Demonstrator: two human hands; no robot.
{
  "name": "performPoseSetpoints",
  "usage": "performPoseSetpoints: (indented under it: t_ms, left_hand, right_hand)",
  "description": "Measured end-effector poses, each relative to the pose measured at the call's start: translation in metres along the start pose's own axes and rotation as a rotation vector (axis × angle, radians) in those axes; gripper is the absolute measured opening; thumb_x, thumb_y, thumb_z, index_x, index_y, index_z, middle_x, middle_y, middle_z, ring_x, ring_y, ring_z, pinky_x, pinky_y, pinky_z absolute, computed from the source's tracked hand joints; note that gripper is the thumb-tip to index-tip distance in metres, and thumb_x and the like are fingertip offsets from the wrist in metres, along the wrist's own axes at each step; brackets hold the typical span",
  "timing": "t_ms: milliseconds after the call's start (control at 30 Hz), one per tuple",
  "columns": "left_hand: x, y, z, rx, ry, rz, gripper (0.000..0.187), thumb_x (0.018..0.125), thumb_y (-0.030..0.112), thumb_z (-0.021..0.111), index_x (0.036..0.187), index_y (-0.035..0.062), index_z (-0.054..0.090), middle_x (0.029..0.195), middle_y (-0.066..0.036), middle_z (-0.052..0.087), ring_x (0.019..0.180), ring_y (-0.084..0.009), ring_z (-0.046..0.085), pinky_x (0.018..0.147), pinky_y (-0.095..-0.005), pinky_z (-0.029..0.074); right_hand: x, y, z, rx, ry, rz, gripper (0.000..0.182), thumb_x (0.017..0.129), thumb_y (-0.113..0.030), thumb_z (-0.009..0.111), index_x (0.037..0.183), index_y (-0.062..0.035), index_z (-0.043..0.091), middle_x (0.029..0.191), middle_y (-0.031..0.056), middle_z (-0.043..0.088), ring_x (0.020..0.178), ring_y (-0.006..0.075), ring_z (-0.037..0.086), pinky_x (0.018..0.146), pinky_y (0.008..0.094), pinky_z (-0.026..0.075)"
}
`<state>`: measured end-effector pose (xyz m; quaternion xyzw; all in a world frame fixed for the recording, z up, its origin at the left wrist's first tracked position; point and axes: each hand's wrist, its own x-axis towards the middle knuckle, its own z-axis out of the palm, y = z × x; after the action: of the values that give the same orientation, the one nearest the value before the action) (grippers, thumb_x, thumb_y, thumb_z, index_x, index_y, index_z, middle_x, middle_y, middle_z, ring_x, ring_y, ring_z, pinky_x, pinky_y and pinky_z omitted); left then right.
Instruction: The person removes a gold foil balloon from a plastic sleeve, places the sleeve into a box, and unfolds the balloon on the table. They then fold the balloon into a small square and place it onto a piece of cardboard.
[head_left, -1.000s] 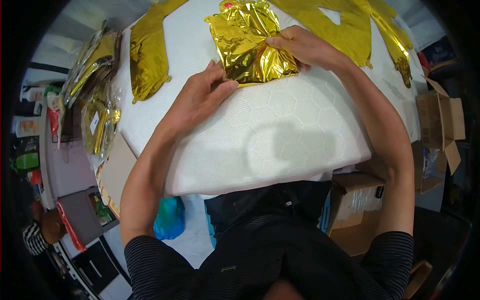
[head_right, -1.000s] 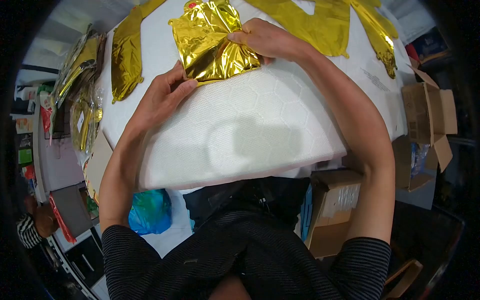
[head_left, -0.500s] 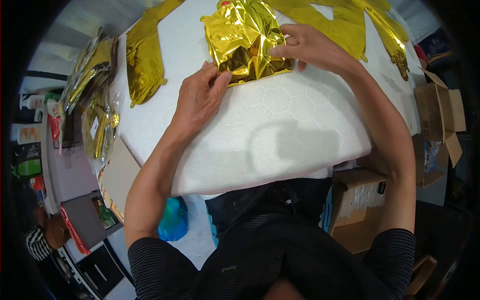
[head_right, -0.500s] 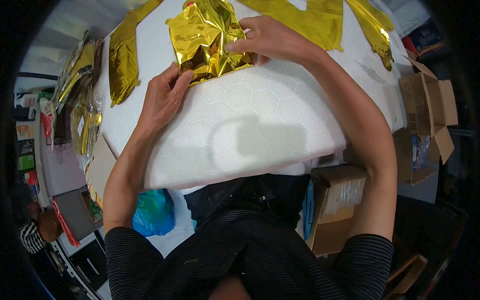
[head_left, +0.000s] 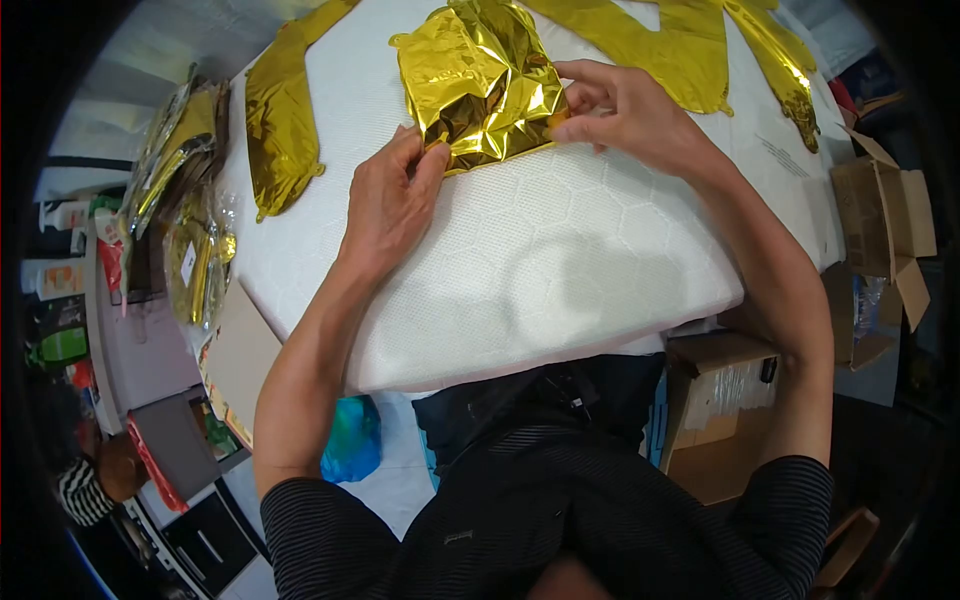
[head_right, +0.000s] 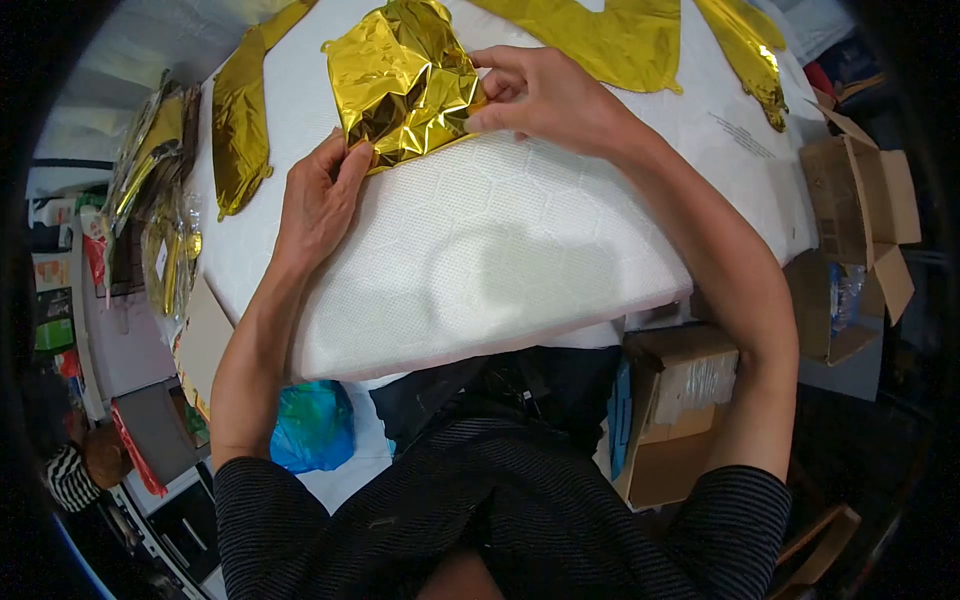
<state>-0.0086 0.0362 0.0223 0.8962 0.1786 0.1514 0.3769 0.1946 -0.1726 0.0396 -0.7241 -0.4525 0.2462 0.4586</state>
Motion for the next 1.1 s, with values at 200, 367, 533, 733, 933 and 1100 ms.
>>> performPoseSetpoints:
  t_ms: [200,367,533,733,933,1100]
  left_hand:
    - [-0.001,0.006,-0.001,-0.017,0.001,0.024,0.028,0.103,0.019,0.061,0.092,-0.0067,0.059,0.072,-0.016,0.055,0.063,-0.0234,0.048,0.075,-0.0364,0.049]
    - [-0.001,0.002,-0.001,0.006,0.007,0.043,0.027,0.104,0.018,0.060,0.093,-0.0070,0.059,0.070,-0.017,0.053,0.061,-0.0242,0.045,0.091,-0.0356,0.052]
    - [-0.001,0.002,0.001,-0.002,0.021,0.074,0.028,0.104,0.018,0.059,0.091,-0.0073,0.057,0.070,-0.019,0.052,0.060,-0.0281,0.044,0.099,-0.0379,0.051]
    - [0.000,-0.002,0.002,-0.012,0.023,0.099,0.028,0.104,0.016,0.058,0.089,-0.0070,0.054,0.071,-0.020,0.051,0.060,-0.0290,0.044,0.106,-0.0392,0.050]
    - [-0.001,-0.003,0.002,-0.009,0.015,0.119,0.028,0.105,0.016,0.057,0.089,-0.0070,0.054,0.073,-0.021,0.052,0.060,-0.0317,0.045,0.108,-0.0394,0.049]
    - [-0.002,0.000,0.001,-0.018,0.023,0.119,0.028,0.105,0.016,0.057,0.089,-0.0072,0.054,0.073,-0.021,0.052,0.062,-0.0326,0.046,0.099,-0.0395,0.051]
  right_hand:
    - [-0.022,0.006,0.006,-0.314,0.098,-0.141,0.037,0.080,-0.013,0.086,0.111,-0.0014,0.069,0.095,0.0013,0.065,0.083,0.0132,0.059,0.075,0.0314,0.049]
    - [-0.021,0.009,0.012,-0.323,0.128,-0.138,0.024,0.083,-0.011,0.085,0.091,0.0007,0.066,0.094,0.0028,0.063,0.080,0.0143,0.057,0.072,0.0292,0.046]
    - [-0.020,0.008,0.007,-0.342,0.097,-0.122,0.023,0.085,-0.012,0.083,0.089,0.0022,0.065,0.094,0.0028,0.062,0.078,0.0134,0.054,0.071,0.0288,0.044]
    - [-0.021,0.001,0.009,-0.157,0.065,-0.050,0.019,0.087,-0.010,0.082,0.091,0.0037,0.069,0.097,-0.0003,0.060,0.078,0.0070,0.051,0.068,0.0263,0.042]
    - [-0.021,0.007,0.019,-0.096,0.082,-0.003,0.014,0.095,-0.011,0.076,0.096,0.0021,0.072,0.077,-0.0019,0.061,0.061,0.0040,0.048,0.055,0.0241,0.039]
    - [-0.017,-0.006,0.017,-0.023,0.072,0.112,0.015,0.099,-0.014,0.071,0.098,0.0016,0.072,0.069,-0.0021,0.060,0.056,0.0044,0.047,0.051,0.0243,0.040]
